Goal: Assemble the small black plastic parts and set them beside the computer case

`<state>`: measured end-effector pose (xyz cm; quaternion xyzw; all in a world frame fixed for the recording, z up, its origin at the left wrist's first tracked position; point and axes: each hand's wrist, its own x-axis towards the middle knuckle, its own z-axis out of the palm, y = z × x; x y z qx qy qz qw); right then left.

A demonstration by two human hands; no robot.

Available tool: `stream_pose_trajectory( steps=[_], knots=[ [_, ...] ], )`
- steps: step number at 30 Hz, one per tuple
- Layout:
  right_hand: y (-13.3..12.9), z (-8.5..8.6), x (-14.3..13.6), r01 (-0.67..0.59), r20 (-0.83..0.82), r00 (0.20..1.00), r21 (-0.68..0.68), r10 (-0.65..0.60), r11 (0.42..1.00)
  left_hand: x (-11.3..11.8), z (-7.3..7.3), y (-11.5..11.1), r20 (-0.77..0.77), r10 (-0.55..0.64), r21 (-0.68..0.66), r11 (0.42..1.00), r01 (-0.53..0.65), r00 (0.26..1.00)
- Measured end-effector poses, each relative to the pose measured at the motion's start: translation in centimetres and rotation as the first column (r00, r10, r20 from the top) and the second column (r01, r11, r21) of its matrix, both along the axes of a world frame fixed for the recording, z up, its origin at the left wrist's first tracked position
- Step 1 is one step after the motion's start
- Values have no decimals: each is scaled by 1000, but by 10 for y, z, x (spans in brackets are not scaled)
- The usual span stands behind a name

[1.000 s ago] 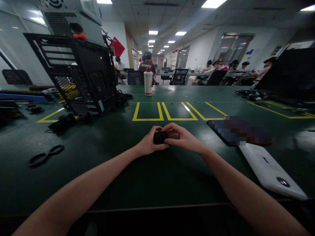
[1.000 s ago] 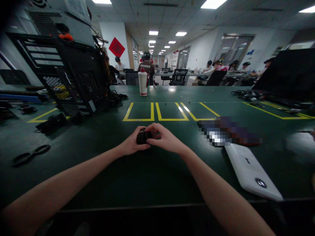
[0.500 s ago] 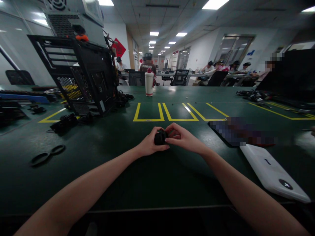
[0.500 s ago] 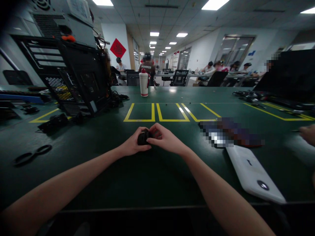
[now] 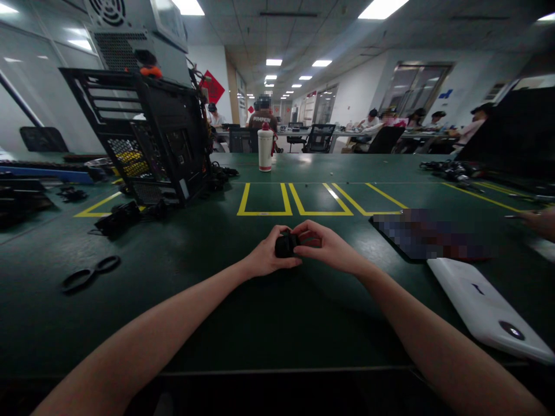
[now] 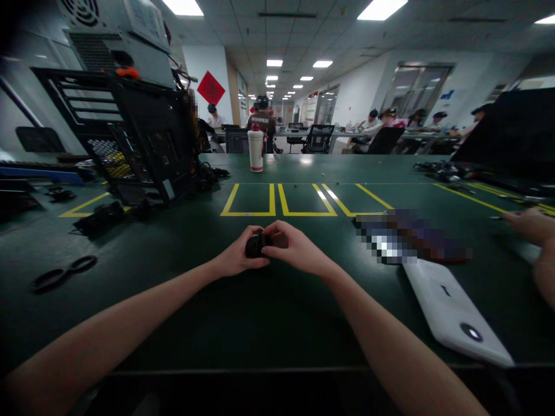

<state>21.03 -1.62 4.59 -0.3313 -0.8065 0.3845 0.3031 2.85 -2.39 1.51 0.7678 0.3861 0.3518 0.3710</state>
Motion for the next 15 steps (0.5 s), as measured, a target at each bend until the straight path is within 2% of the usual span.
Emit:
stream_pose_trajectory(
  steps=[5,9,11,15],
  knots=[
    [-2,-1,-2,-15,-49,999,5,15,1000,-2,0,2,-22,13,11,1000,-12,1000],
    [2,-9,-7,79,-74,994,-43,-82,996,-6,0,6,-41,19,24,1000,-18,999],
    [4,-15,-9,105,-64,992,-50,-108,993,-8,-1,9,-104,25,24,999,-23,994],
    [7,-23,-10,72,-72,994,-121,-81,990,-12,-3,14,-254,45,81,996,-25,966]
  ],
)
